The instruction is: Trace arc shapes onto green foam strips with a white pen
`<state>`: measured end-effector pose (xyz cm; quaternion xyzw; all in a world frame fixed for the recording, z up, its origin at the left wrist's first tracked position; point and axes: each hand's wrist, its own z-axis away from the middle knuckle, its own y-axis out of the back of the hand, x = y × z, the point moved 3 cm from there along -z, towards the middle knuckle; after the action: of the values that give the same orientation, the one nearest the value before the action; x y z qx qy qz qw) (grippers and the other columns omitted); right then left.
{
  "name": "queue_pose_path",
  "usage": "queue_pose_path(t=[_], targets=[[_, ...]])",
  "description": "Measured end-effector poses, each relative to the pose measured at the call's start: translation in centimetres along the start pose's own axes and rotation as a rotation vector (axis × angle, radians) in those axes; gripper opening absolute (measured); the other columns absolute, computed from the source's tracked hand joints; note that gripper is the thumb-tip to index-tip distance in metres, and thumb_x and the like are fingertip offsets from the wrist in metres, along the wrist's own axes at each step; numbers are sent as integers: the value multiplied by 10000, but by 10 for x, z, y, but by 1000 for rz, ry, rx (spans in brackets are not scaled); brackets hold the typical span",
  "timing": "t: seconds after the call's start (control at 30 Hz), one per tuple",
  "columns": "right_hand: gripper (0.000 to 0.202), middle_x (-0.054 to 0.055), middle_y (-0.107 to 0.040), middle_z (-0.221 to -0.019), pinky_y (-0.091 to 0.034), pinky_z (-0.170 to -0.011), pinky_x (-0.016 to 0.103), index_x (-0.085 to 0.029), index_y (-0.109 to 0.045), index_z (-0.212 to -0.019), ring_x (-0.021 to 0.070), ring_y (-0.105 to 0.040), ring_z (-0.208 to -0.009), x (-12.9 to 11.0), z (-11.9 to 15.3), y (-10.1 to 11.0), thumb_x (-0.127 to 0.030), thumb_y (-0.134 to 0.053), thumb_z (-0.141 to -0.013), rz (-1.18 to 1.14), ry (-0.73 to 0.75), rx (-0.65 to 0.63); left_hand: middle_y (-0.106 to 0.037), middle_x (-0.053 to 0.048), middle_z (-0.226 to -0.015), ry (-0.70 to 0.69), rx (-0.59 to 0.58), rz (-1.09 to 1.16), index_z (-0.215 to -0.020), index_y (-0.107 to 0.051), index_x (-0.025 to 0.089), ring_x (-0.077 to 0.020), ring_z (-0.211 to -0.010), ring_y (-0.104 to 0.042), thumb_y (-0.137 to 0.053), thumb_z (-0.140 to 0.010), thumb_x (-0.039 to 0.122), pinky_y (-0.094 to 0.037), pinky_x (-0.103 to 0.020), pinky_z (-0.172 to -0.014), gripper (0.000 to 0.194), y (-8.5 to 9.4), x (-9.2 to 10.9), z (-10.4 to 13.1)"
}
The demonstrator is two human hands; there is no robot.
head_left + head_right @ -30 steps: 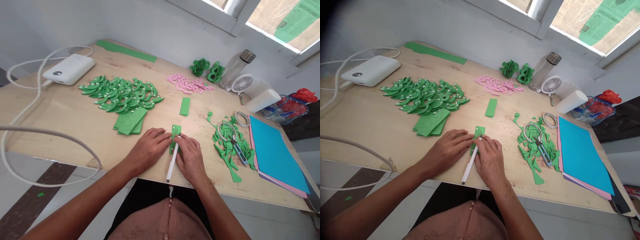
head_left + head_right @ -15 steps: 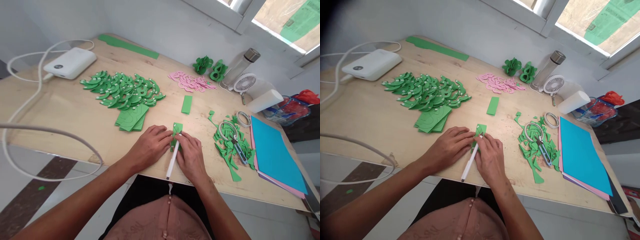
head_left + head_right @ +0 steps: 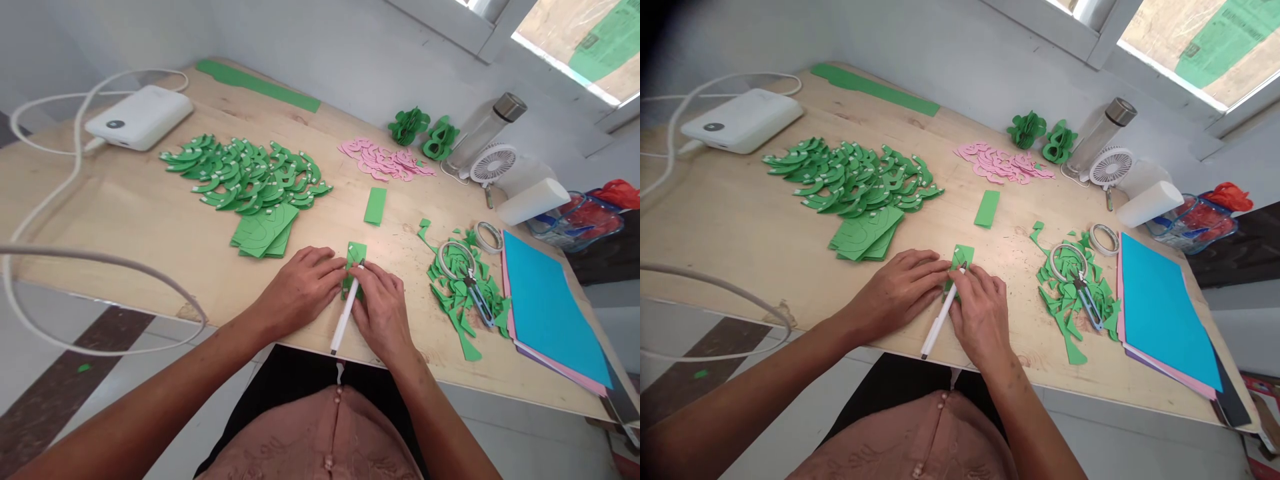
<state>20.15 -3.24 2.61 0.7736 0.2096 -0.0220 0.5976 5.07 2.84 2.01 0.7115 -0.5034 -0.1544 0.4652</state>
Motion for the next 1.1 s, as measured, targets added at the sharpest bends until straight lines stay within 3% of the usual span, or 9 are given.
queue_pose_path(t=[1.1], targets=[[393,100,-657,-1304,-365,-1014,457,-194,-532,-1280,285,-508,-1287,-1,-1,-2,-103,-523,-898,22,2,-11,-710,-77,-1158,1,11,-4,-1060,-672,147,-273,-1100,-577,-480,-955,150,-486,-452,-948,219,1,1,-1]])
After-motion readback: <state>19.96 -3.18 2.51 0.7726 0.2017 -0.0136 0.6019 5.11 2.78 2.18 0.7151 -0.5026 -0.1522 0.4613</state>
